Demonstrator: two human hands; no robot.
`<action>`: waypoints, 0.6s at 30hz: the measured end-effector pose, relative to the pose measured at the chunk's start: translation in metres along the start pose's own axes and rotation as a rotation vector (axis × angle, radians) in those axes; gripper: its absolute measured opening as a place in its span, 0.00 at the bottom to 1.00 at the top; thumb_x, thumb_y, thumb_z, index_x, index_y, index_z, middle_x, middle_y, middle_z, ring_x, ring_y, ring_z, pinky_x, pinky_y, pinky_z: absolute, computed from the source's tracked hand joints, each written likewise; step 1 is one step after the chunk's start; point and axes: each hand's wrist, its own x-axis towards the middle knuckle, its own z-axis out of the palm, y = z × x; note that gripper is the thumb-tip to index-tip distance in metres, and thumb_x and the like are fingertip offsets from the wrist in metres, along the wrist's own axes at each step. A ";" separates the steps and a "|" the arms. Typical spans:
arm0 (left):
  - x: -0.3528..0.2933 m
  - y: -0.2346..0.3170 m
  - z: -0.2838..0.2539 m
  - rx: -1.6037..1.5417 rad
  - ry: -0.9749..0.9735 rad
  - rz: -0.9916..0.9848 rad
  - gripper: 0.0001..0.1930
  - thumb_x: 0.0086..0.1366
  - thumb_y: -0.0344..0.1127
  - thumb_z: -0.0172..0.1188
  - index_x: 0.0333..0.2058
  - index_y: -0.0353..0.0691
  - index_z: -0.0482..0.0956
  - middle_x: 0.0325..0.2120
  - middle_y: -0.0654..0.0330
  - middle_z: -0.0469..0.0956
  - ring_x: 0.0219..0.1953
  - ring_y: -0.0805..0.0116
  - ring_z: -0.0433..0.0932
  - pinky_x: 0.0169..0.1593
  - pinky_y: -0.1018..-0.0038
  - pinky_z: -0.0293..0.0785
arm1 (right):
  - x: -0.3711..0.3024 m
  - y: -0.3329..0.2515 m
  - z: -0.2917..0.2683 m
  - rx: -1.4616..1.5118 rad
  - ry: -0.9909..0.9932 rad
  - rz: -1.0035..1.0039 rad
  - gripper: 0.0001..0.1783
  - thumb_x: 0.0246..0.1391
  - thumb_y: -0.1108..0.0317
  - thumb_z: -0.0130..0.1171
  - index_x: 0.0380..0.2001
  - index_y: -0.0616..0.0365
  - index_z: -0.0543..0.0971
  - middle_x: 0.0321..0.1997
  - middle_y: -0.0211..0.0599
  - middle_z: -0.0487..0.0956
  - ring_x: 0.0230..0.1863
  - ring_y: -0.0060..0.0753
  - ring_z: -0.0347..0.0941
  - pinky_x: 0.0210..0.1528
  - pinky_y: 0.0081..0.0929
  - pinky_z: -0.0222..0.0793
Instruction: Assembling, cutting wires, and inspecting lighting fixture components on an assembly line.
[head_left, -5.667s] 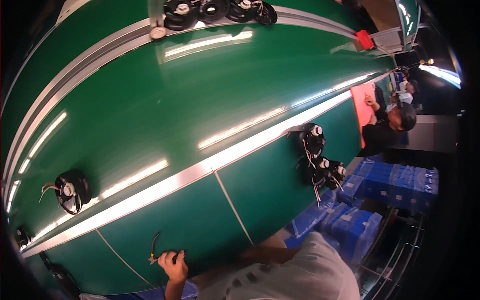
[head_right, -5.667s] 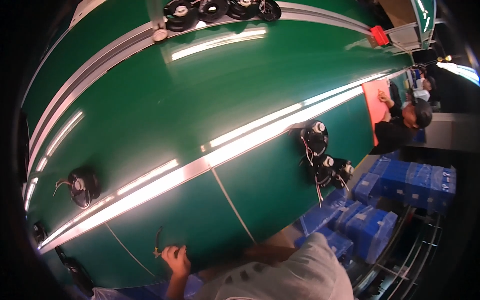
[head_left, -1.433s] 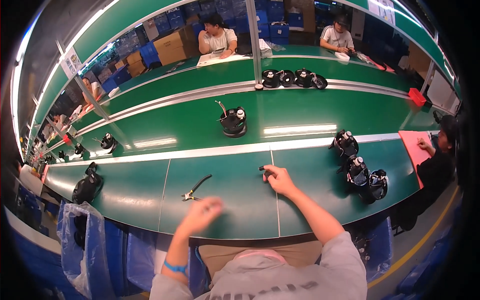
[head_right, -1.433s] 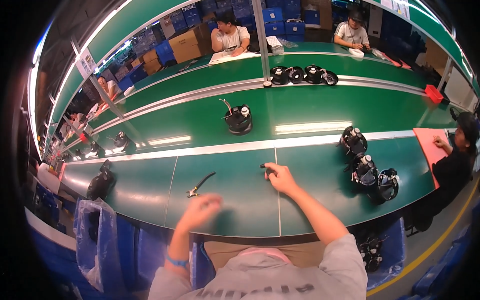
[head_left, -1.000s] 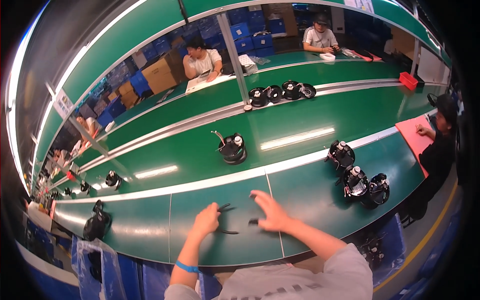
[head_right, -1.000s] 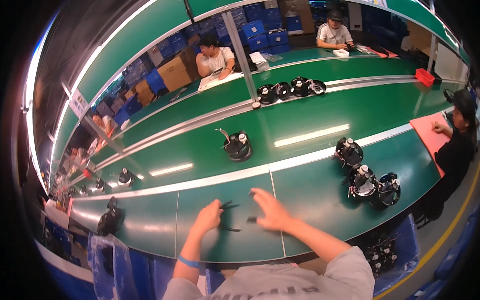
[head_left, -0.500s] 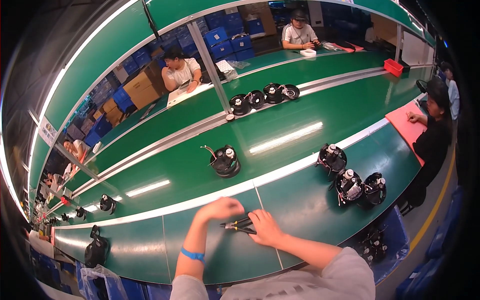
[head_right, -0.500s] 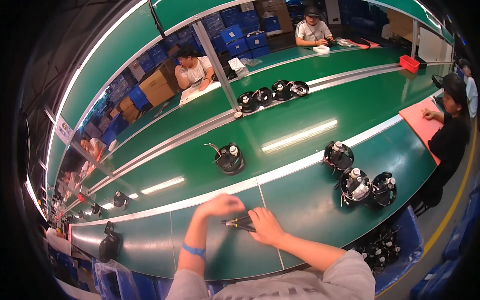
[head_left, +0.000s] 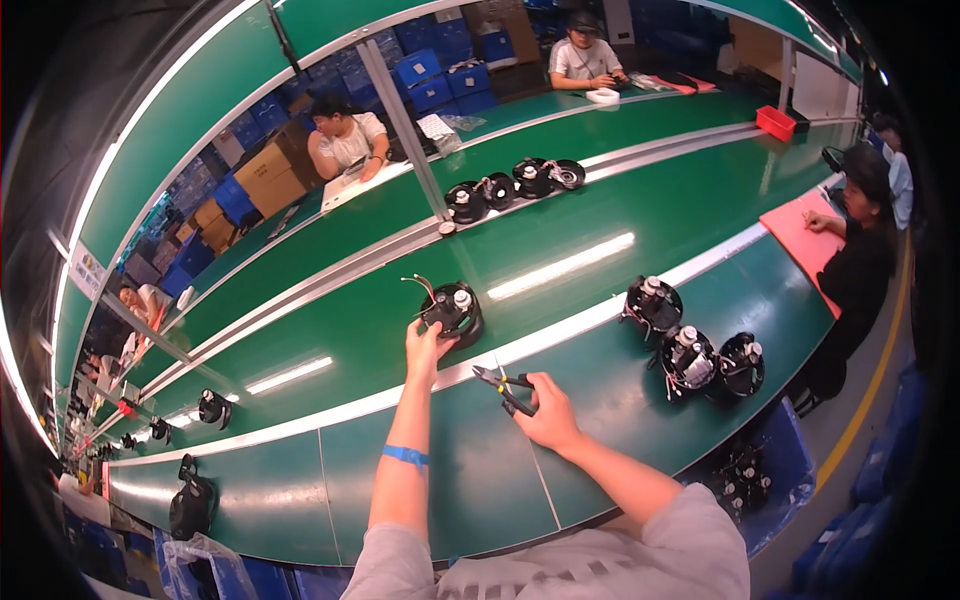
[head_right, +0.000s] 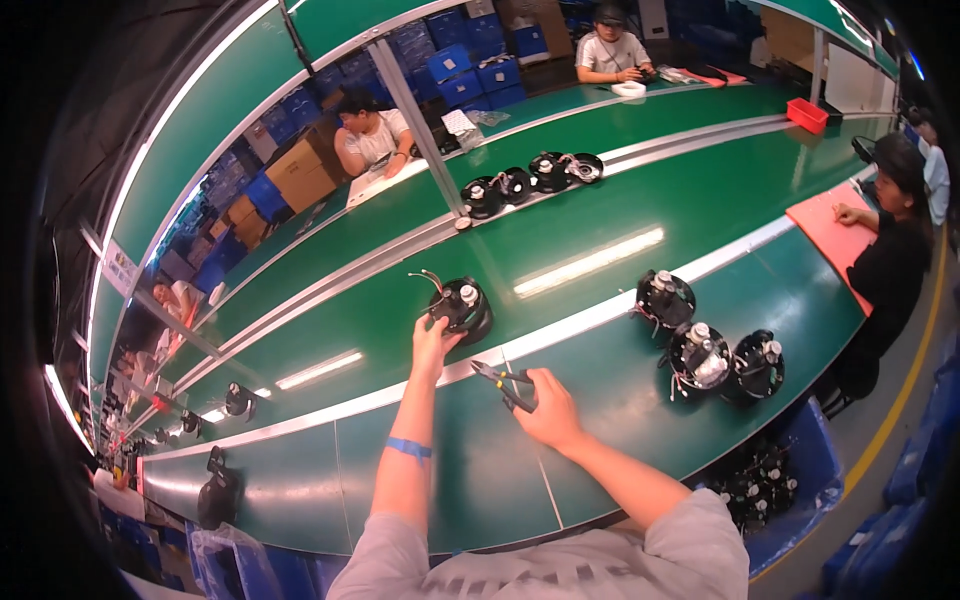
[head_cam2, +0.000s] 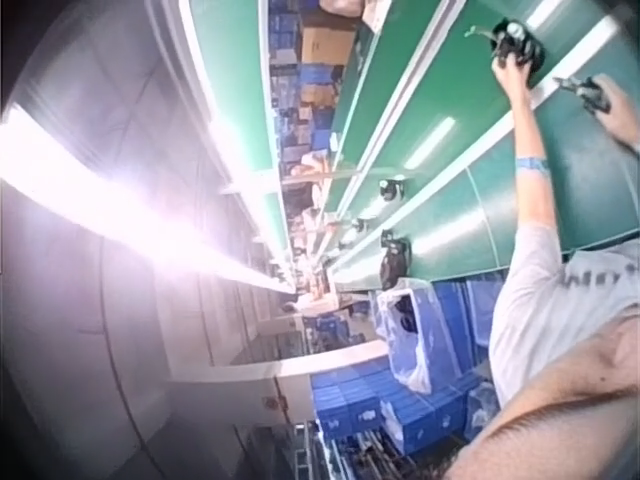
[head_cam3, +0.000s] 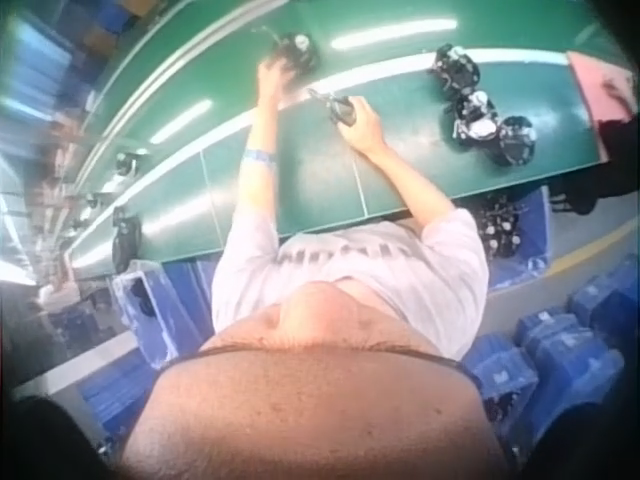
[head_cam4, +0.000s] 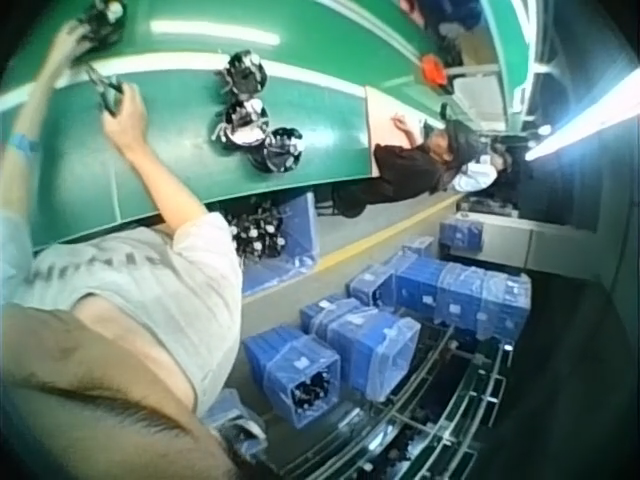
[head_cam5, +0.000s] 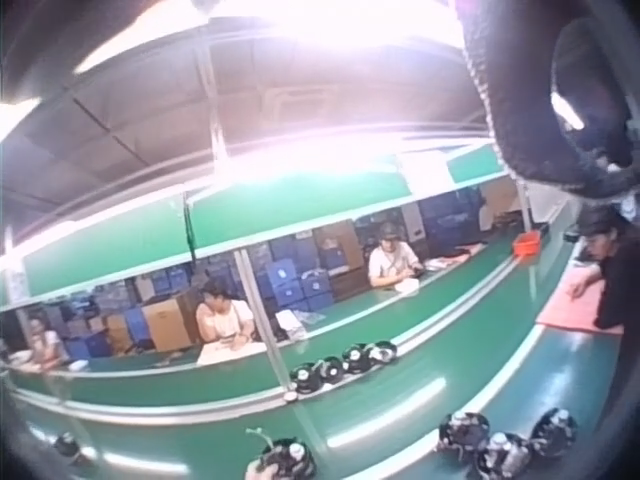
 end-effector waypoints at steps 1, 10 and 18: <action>-0.012 0.006 0.001 0.038 -0.046 -0.025 0.27 0.64 0.29 0.55 0.58 0.33 0.55 0.43 0.46 0.74 0.35 0.55 0.81 0.39 0.68 0.83 | 0.002 0.006 0.000 -0.006 0.033 -0.023 0.27 0.37 0.67 0.68 0.43 0.62 0.71 0.33 0.37 0.71 0.25 0.34 0.67 0.28 0.30 0.65; -0.141 0.020 -0.028 0.273 -0.399 -0.279 0.25 0.64 0.32 0.57 0.58 0.39 0.62 0.40 0.54 0.78 0.36 0.66 0.81 0.39 0.71 0.81 | 0.029 0.001 -0.072 0.059 0.061 -0.070 0.26 0.35 0.76 0.68 0.43 0.65 0.76 0.37 0.36 0.77 0.28 0.26 0.65 0.33 0.23 0.65; -0.182 -0.010 -0.036 0.415 -0.519 -0.032 0.24 0.63 0.34 0.60 0.57 0.37 0.68 0.45 0.54 0.76 0.39 0.69 0.79 0.40 0.74 0.77 | 0.038 -0.056 -0.121 -0.406 -0.589 -0.159 0.26 0.33 0.70 0.66 0.42 0.62 0.78 0.38 0.41 0.77 0.39 0.44 0.72 0.43 0.36 0.70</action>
